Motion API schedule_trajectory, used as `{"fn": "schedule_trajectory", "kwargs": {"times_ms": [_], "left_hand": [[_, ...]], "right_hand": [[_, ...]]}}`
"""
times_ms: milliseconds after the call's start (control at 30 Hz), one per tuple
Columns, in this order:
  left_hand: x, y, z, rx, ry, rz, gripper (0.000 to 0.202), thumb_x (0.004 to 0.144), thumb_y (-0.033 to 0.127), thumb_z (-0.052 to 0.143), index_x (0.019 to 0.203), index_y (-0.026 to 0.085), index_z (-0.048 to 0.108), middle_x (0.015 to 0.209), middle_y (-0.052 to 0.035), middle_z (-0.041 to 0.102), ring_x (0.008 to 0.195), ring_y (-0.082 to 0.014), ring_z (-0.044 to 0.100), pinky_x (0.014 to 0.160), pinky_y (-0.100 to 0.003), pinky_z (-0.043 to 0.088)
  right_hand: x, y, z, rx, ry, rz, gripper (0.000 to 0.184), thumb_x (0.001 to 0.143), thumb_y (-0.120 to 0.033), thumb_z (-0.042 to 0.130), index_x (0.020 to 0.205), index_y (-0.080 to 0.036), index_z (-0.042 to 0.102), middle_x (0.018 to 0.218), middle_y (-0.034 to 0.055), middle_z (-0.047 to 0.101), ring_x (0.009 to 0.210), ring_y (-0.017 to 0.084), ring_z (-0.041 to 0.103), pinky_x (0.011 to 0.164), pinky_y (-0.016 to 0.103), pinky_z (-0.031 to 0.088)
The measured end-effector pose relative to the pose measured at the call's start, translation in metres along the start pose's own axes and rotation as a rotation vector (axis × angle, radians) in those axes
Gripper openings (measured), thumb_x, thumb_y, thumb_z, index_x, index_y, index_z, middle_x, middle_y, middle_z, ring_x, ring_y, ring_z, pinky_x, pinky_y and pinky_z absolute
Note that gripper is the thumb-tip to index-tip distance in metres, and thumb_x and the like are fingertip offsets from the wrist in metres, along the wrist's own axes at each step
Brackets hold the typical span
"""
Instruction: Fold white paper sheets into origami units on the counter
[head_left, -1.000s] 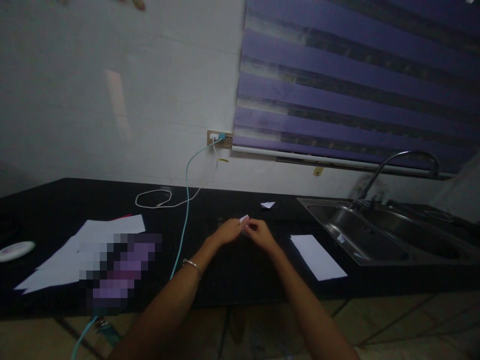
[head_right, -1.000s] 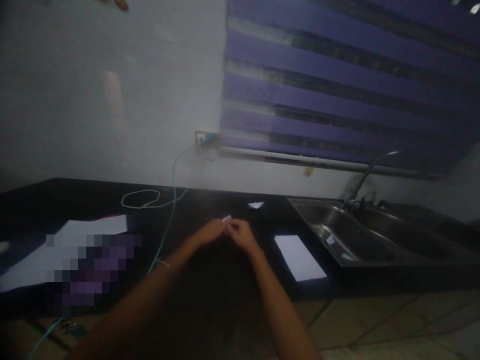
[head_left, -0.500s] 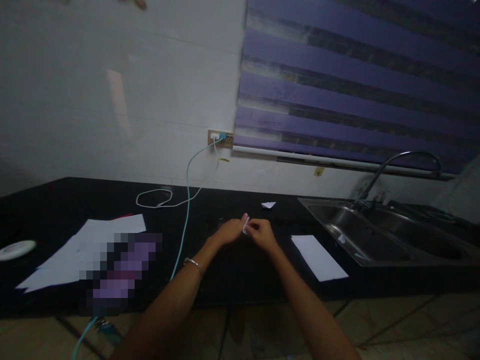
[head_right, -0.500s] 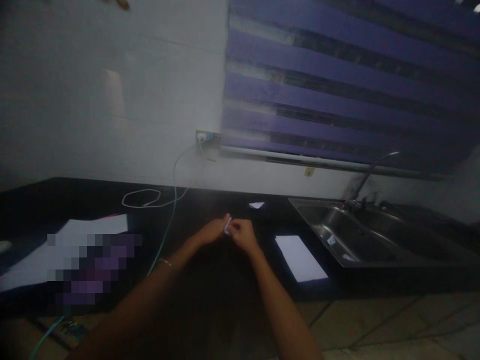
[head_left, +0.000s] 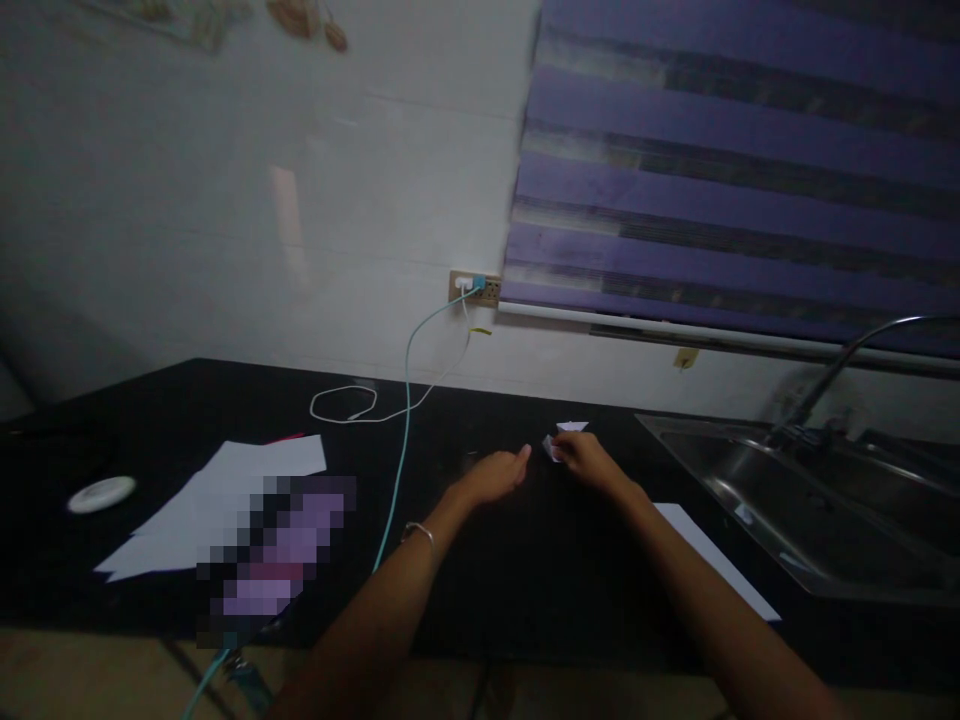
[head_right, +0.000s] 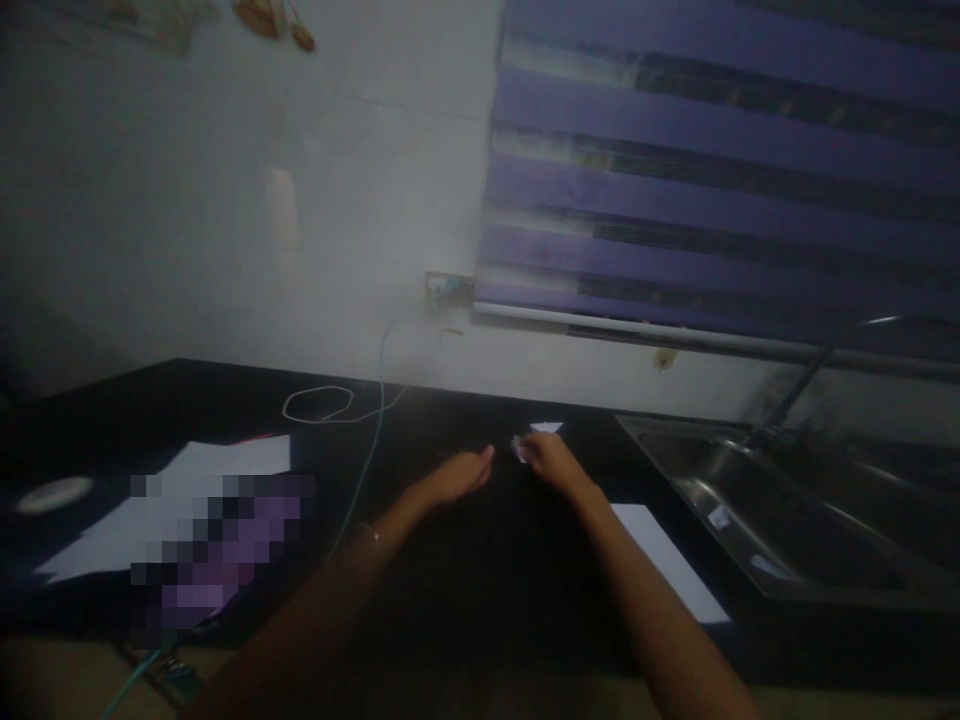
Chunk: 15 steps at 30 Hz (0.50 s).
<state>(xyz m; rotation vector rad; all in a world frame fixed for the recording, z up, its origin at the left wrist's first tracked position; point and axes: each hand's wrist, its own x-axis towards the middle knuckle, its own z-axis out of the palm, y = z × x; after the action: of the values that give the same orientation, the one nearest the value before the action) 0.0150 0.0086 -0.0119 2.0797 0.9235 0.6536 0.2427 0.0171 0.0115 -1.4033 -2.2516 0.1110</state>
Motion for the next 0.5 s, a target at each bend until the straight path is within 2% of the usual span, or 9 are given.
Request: {"fn": "schedule_trajectory", "kwargs": {"times_ms": [167,300,400,500], "left_hand": [[0.008,-0.004,-0.002,0.109,0.034,0.037,0.069,0.088,0.066,0.009,0.059,0.019,0.05,0.063,-0.0044,0.054,0.061,-0.016,0.048,0.066,-0.029,0.037],[0.013,-0.009,-0.004,0.087,-0.028,0.016,0.07,0.087,0.068,0.009,0.059,0.018,0.049,0.061,-0.0033,0.053,0.055,-0.0144,0.047,0.062,-0.029,0.036],[0.014,-0.009,-0.006,0.071,-0.05,0.016,0.069,0.087,0.068,0.009,0.06,0.018,0.049,0.058,-0.0018,0.051,0.053,-0.013,0.045,0.059,-0.028,0.035],[0.014,-0.008,-0.007,0.038,-0.073,-0.008,0.068,0.086,0.069,0.011,0.059,0.018,0.047,0.056,-0.0009,0.049,0.051,-0.0122,0.043,0.056,-0.027,0.033]], "right_hand": [[0.023,0.042,-0.019,-0.102,-0.174,0.084,0.025,0.073,-0.015,0.058,0.094,-0.015,0.072,0.095,0.0125,0.071,0.086,0.023,0.063,0.078,0.028,0.044],[0.039,0.072,-0.021,-0.172,-0.296,0.136,0.023,0.069,-0.013,0.058,0.086,-0.014,0.074,0.086,0.0107,0.072,0.08,0.024,0.063,0.071,0.027,0.043],[0.045,0.087,-0.017,-0.182,-0.289,0.145,0.024,0.069,-0.012,0.058,0.087,-0.013,0.074,0.086,0.009,0.071,0.082,0.024,0.064,0.071,0.026,0.043],[0.049,0.092,-0.014,-0.195,-0.268,0.127,0.023,0.07,-0.012,0.058,0.087,-0.012,0.073,0.088,0.0094,0.071,0.084,0.024,0.064,0.072,0.025,0.044]]}}
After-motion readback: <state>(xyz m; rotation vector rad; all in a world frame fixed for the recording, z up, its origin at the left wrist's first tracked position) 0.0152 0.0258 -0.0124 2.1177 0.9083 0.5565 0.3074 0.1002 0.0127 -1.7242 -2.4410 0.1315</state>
